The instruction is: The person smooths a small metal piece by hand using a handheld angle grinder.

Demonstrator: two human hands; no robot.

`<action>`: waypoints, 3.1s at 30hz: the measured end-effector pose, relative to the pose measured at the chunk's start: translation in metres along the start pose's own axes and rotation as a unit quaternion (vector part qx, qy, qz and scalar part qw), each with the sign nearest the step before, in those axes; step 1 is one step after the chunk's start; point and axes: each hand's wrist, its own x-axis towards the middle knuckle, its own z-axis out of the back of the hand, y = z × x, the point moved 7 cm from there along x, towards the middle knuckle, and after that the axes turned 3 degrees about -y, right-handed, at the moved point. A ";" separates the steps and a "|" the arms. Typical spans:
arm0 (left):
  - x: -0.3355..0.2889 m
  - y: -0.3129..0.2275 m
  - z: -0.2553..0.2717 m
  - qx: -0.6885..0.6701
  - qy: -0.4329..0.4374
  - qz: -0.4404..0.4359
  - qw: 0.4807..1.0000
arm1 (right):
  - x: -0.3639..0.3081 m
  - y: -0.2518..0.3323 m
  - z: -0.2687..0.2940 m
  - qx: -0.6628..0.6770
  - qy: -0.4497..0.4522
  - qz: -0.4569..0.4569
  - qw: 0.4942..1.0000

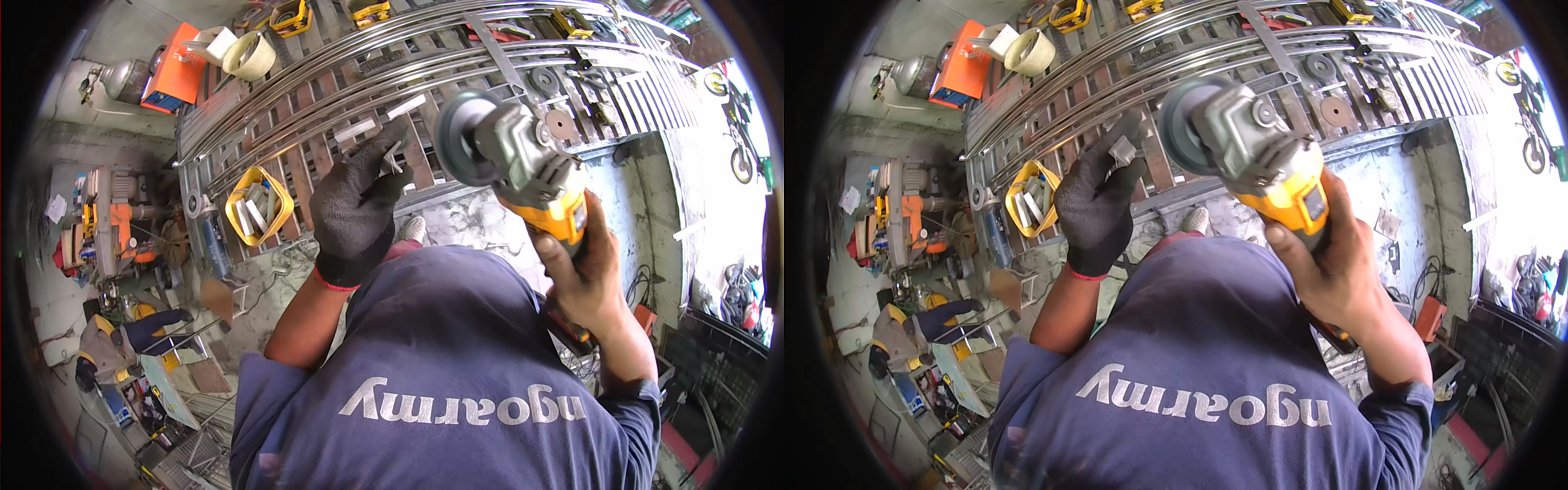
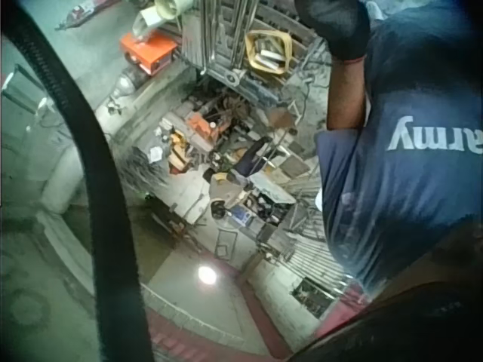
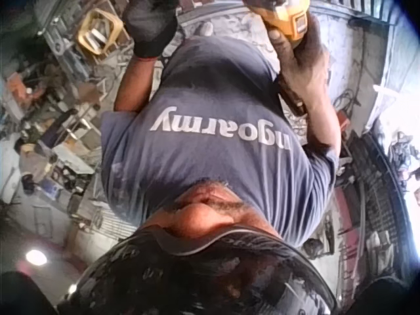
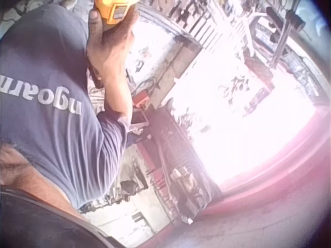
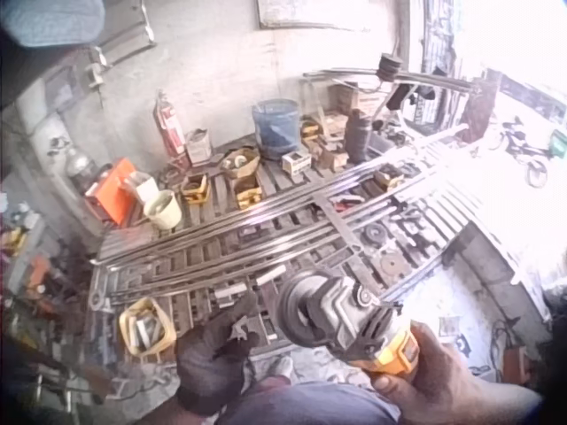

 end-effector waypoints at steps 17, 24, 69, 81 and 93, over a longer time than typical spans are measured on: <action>0.024 -0.036 0.007 0.040 0.017 -0.166 0.985 | -0.019 0.018 -0.005 0.148 0.128 0.002 0.981; 0.021 -0.031 0.006 0.041 0.004 -0.199 0.979 | -0.019 0.019 -0.005 0.150 0.121 0.041 0.980; 0.015 0.257 -0.068 0.590 0.119 -0.199 0.773 | -0.036 -0.040 0.014 0.092 -0.039 -0.123 0.987; 0.013 0.326 -0.107 0.690 0.136 -0.080 0.707 | -0.068 -0.058 0.033 0.000 -0.089 -0.121 0.989; -0.009 0.219 -0.090 -0.006 0.143 0.069 0.987 | -0.039 -0.079 0.004 -0.144 -0.074 -0.171 0.972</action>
